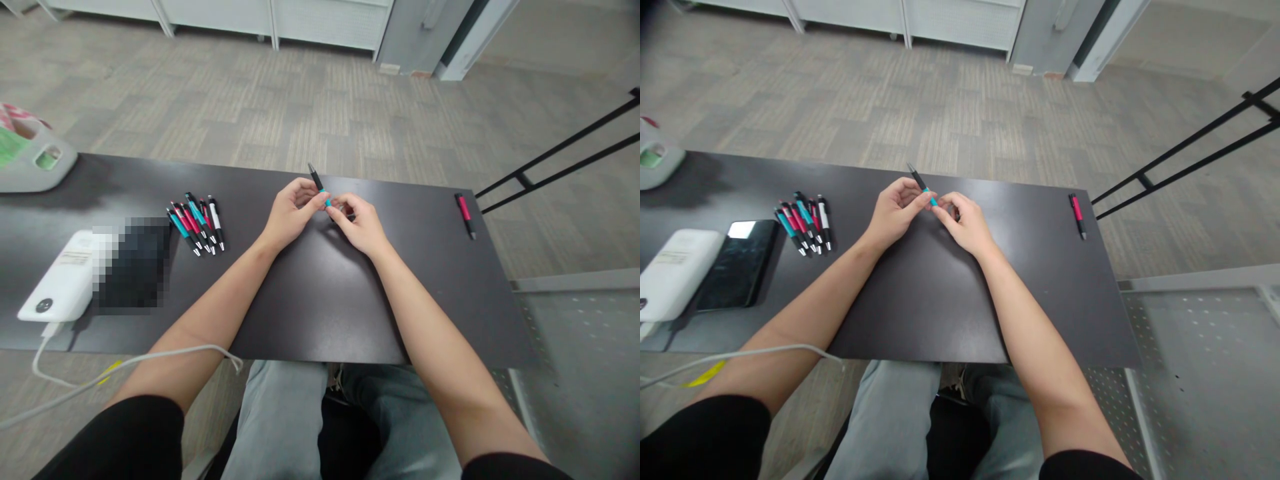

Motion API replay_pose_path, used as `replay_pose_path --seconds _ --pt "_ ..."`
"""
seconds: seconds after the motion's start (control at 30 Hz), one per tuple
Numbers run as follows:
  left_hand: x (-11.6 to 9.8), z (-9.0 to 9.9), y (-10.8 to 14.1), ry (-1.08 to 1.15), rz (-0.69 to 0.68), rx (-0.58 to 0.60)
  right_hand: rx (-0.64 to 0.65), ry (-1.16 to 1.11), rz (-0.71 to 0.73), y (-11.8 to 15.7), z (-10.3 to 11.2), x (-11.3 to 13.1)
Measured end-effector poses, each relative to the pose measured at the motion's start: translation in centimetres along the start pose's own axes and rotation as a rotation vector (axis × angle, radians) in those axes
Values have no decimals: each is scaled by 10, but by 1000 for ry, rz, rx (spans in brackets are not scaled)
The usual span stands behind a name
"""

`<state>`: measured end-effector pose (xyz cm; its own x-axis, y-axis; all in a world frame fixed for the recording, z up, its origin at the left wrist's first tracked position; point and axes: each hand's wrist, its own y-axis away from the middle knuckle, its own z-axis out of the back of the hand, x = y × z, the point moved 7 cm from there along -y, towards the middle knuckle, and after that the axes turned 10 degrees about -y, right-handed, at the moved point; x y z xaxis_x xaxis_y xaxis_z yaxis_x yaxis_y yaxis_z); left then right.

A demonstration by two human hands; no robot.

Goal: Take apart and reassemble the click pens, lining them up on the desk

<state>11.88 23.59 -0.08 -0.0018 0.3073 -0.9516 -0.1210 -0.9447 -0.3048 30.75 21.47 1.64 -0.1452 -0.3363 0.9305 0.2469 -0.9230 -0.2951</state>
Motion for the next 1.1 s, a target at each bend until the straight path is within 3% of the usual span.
replay_pose_path --seconds 0.13,0.33,0.57,0.87,1.1 --pt "7 5 -1 -3 -15 -63 -113 -53 -8 -2 14 -8" --pt "13 27 -3 -78 -53 -304 -325 -131 -33 -6 54 -23" --pt "15 29 -2 -174 18 -311 -553 -202 -28 -4 85 -30" --pt "10 30 0 -216 16 -282 -592 -104 -207 1 103 -26" --pt "9 32 2 -255 31 -235 -556 357 -285 16 142 -20"
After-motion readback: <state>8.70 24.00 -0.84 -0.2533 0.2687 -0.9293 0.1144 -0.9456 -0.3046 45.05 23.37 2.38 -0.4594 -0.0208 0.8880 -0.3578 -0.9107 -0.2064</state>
